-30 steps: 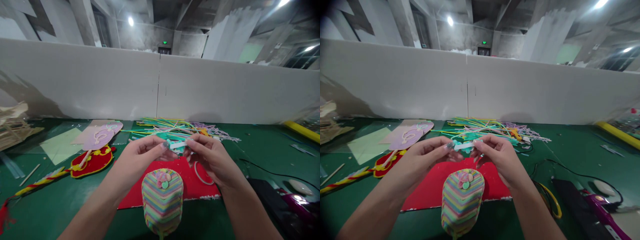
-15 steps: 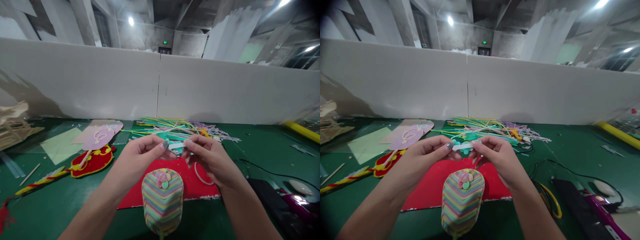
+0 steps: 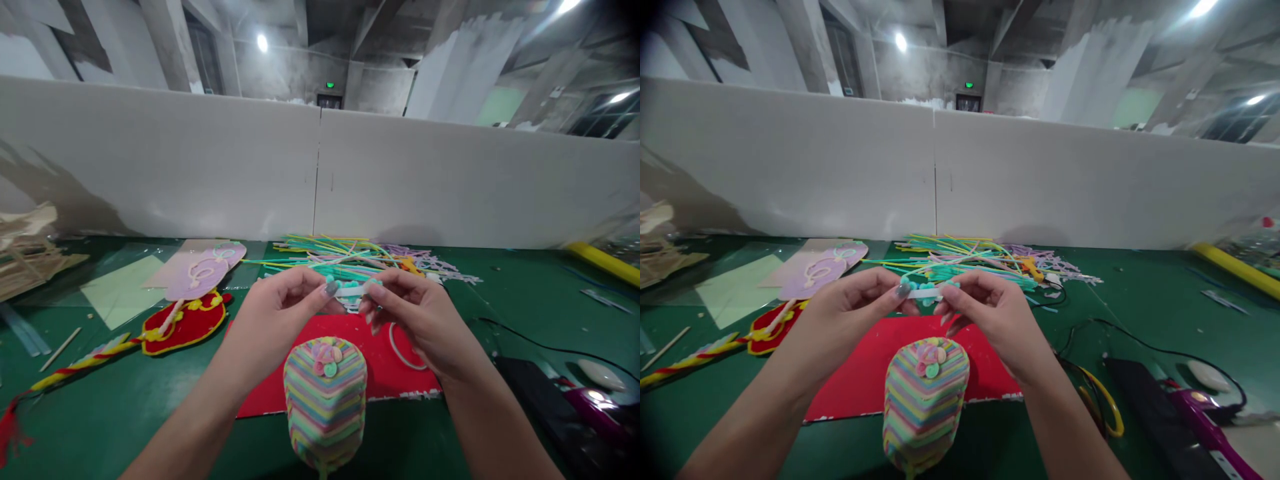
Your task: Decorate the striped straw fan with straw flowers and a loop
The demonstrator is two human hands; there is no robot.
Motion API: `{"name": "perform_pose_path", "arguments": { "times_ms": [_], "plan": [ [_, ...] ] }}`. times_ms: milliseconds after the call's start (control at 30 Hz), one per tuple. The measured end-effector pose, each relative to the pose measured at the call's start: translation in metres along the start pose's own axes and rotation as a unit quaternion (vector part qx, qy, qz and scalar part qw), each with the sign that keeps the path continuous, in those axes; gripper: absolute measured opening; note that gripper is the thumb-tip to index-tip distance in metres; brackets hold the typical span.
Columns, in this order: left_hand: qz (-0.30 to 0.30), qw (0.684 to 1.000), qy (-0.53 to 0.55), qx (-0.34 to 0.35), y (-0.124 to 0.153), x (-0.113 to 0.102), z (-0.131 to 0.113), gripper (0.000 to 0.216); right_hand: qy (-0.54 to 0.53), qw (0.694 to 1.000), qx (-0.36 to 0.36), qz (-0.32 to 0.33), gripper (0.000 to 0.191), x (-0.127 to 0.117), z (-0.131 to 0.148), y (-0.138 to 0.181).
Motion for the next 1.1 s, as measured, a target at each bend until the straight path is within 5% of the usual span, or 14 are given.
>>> {"name": "perform_pose_path", "arguments": {
  "times_ms": [167, 400, 633, 900, 1100],
  "plan": [
    [-0.030, 0.999, 0.018, 0.005, 0.002, 0.000, -0.003, 0.022, 0.032, 0.996, -0.073, -0.040, 0.012, -0.001, 0.004, 0.002],
    [0.005, 0.998, 0.062, -0.013, 0.003, 0.005, -0.006, 0.027, 0.096, 0.973, -0.180, -0.110, 0.013, -0.001, 0.012, 0.010],
    [0.002, 0.999, 0.042, -0.006, 0.003, 0.005, 0.000, 0.016, 0.131, 0.957, -0.239, -0.104, 0.025, 0.002, 0.022, 0.016],
    [-0.075, 0.996, -0.039, 0.035, 0.006, -0.001, -0.004, 0.024, 0.109, 0.974, -0.160, -0.117, 0.009, 0.005, 0.014, 0.011],
    [-0.082, 0.992, -0.096, 0.031, 0.007, 0.000, -0.008, 0.015, 0.036, 0.997, -0.061, -0.031, 0.009, 0.013, 0.005, 0.007]
  ]
}}
Point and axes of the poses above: each hand's wrist, its own y-axis away from the middle knuckle, its own x-axis out of the palm, z = x × y, the point moved 4 cm from there along -y, towards the middle knuckle, and after that the axes turned 3 degrees about -y, right-handed, at the moved point
